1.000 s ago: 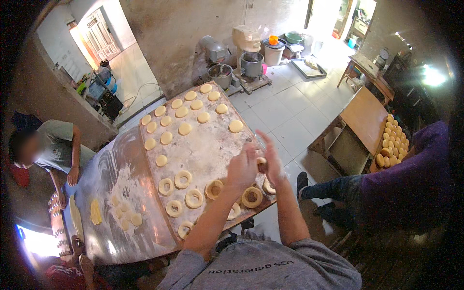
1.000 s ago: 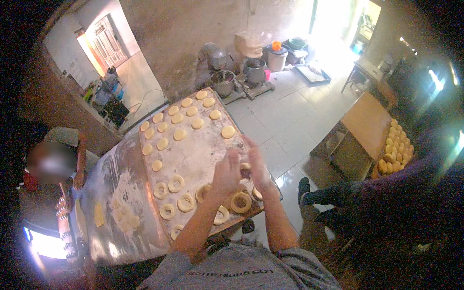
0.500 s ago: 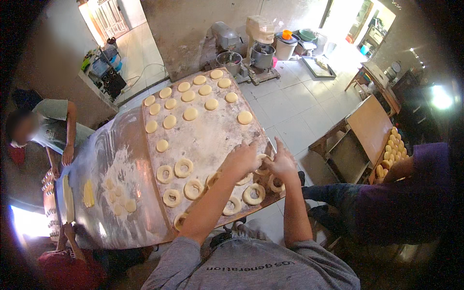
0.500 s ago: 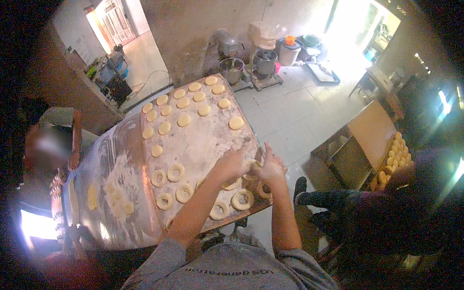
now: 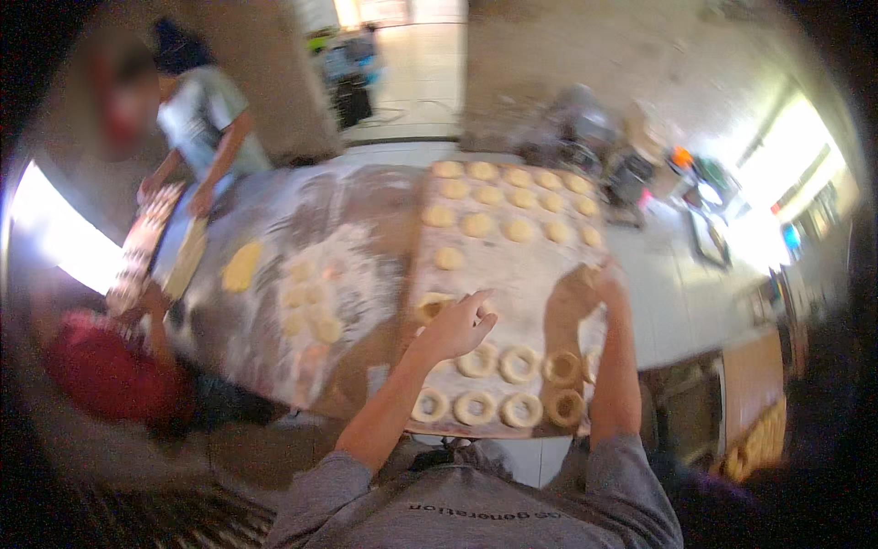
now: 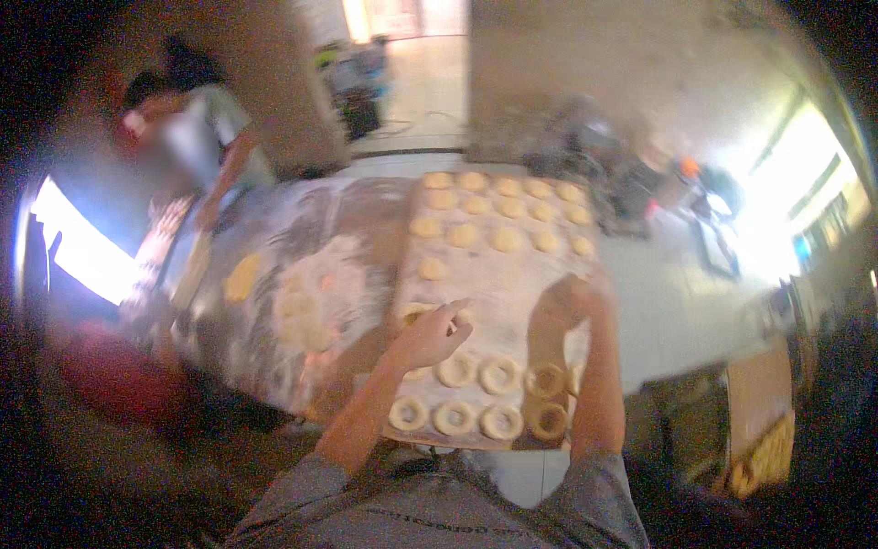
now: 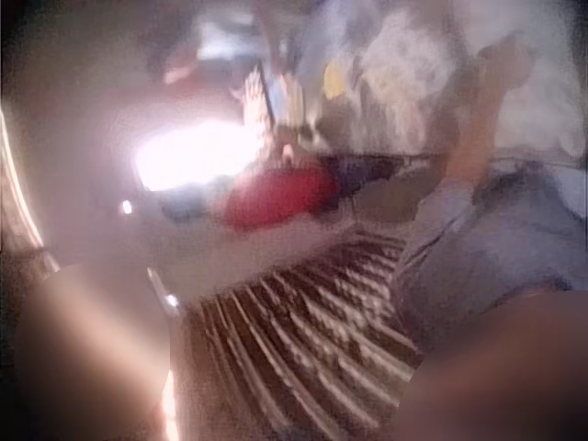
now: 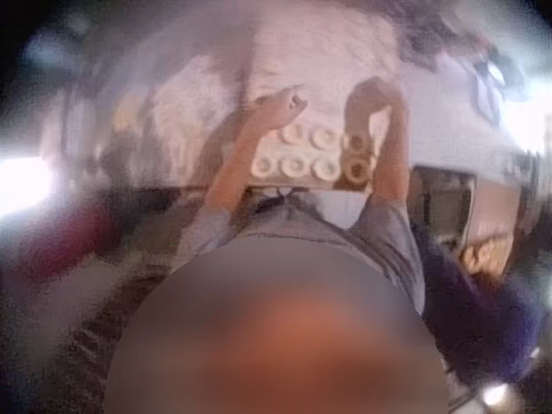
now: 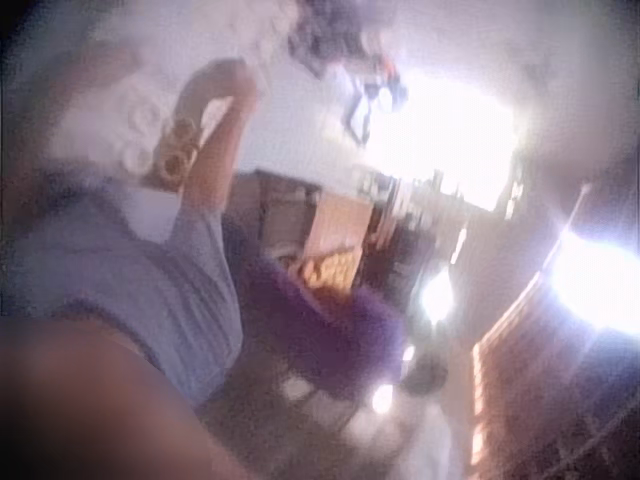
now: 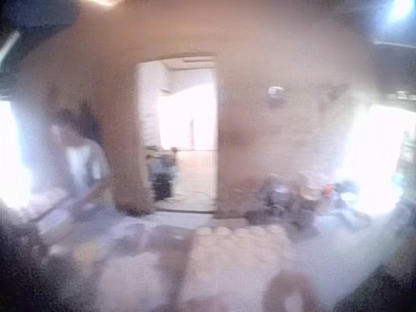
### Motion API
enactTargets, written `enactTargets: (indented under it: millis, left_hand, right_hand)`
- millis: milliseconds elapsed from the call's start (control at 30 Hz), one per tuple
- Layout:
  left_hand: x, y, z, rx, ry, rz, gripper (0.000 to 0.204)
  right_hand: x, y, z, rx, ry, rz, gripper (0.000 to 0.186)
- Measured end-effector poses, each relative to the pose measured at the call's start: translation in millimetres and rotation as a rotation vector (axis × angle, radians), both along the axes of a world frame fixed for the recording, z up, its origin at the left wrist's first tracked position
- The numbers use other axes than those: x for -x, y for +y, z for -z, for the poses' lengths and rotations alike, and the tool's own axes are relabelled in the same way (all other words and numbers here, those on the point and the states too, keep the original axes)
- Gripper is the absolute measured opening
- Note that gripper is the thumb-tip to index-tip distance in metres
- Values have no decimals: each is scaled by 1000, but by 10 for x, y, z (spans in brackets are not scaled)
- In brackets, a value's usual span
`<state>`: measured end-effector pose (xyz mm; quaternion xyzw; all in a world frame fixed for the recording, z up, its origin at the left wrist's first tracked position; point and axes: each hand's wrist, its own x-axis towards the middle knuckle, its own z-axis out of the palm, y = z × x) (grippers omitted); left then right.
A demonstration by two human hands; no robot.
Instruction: The person shapes small dough pieces into ring shapes by hand and places them on a wooden board. Another person rolls out dough nearby while a third person arranges dough on a separate board. The camera wearer repeatedly picks up dough, forms rings, and arranges them in rows.
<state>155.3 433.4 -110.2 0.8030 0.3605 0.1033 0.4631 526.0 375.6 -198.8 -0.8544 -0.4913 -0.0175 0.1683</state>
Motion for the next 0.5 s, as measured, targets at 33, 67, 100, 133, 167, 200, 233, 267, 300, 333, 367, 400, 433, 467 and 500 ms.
enactTargets:
  millis: [33,67,100,133,167,200,233,267,300,333,367,400,433,467,500]
  left_hand:
    - [320,94,-4,-4,-55,-86,49]
    - [661,124,82,1,-104,-185,46]
    - [1031,107,156,2,-149,-295,43]
    - [1328,77,251,-1,-109,-411,41]
    - [1572,106,350,-12,-78,-494,40]
    - [1783,142,454,-24,-47,-578,38]
    - [2011,133,557,0,-45,-661,36]
    - [2213,139,580,15,-44,-674,35]
    - [2349,138,583,33,-45,-693,34]
    - [2502,196,555,50,-46,-703,33]
    - [2608,209,544,32,-59,-701,32]
    - [2688,233,522,14,-71,-694,31]
    - [2777,264,517,0,-86,-688,31]
    - [2852,312,525,-12,-93,-689,30]
    - [2907,366,534,-24,-99,-685,30]
  right_hand:
    - [63,154,76,-81,24,52,36]
    - [433,380,-74,-51,123,21,37]
    - [1015,529,-537,-11,224,-20,39]
    - [1472,619,-825,27,307,-25,41]
    - [1760,868,-583,-26,565,-179,42]
    - [2057,1149,-352,-73,824,-336,43]
    - [2627,1387,-447,-135,720,-693,45]
    - [3116,1585,-378,-37,741,-772,43]
    - [3536,1783,-389,97,669,-812,43]
    - [3899,1979,-411,225,594,-839,43]
    - [4147,2120,-335,251,467,-849,42]
    - [4353,2256,-238,273,342,-851,41]
    - [4517,2359,-152,298,213,-851,41]
    - [4602,2411,-74,281,164,-809,41]
    - [4629,2420,0,263,115,-760,40]
